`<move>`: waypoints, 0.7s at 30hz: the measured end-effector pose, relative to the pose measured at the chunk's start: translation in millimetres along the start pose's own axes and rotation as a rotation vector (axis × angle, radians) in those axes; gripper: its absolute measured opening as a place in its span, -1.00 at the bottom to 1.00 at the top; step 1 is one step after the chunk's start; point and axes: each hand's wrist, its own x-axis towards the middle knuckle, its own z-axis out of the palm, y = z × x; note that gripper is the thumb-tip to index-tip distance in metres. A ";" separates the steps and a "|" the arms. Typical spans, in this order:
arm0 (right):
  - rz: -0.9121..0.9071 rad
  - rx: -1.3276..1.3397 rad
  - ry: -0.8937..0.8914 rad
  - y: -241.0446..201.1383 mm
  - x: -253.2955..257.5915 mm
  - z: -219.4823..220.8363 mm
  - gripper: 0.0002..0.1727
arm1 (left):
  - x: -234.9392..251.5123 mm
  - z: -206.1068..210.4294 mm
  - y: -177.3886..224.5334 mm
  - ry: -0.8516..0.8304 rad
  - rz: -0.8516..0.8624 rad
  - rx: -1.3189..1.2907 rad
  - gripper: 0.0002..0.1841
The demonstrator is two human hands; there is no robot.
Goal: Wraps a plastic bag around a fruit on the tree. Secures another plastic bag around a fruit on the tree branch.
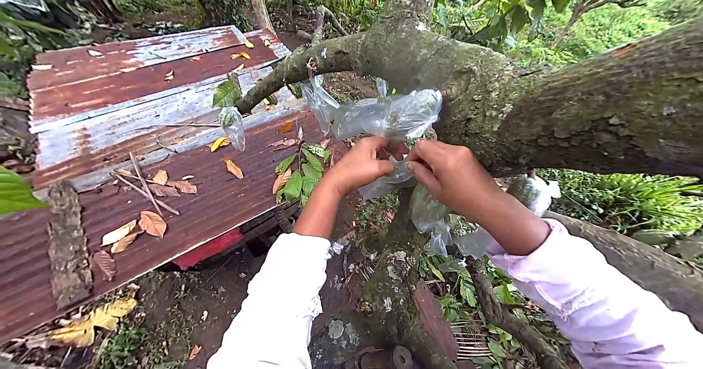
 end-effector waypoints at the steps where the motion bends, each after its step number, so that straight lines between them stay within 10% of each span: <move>1: 0.032 0.050 0.018 -0.8 1.9 -1.5 -0.85 | -5.2 2.7 -1.3 -0.027 0.008 -0.023 -0.60; 6: 0.037 0.088 -0.017 -11.8 4.7 -33.4 -0.73 | -4.0 29.5 -33.5 0.338 0.101 0.095 -0.85; 14: -0.251 -0.400 -0.170 -8.5 -61.9 -8.3 -0.46 | -11.7 55.2 -34.6 0.778 0.011 0.050 -0.52; 18: -0.202 -0.428 -0.074 -5.1 -77.8 7.6 -0.52 | -17.0 78.4 -36.2 0.696 -0.097 0.003 -0.25; 21: -0.197 -0.417 -0.022 -0.2 -87.8 12.6 -0.72 | -8.8 79.2 -32.1 0.636 -0.143 -0.011 -0.52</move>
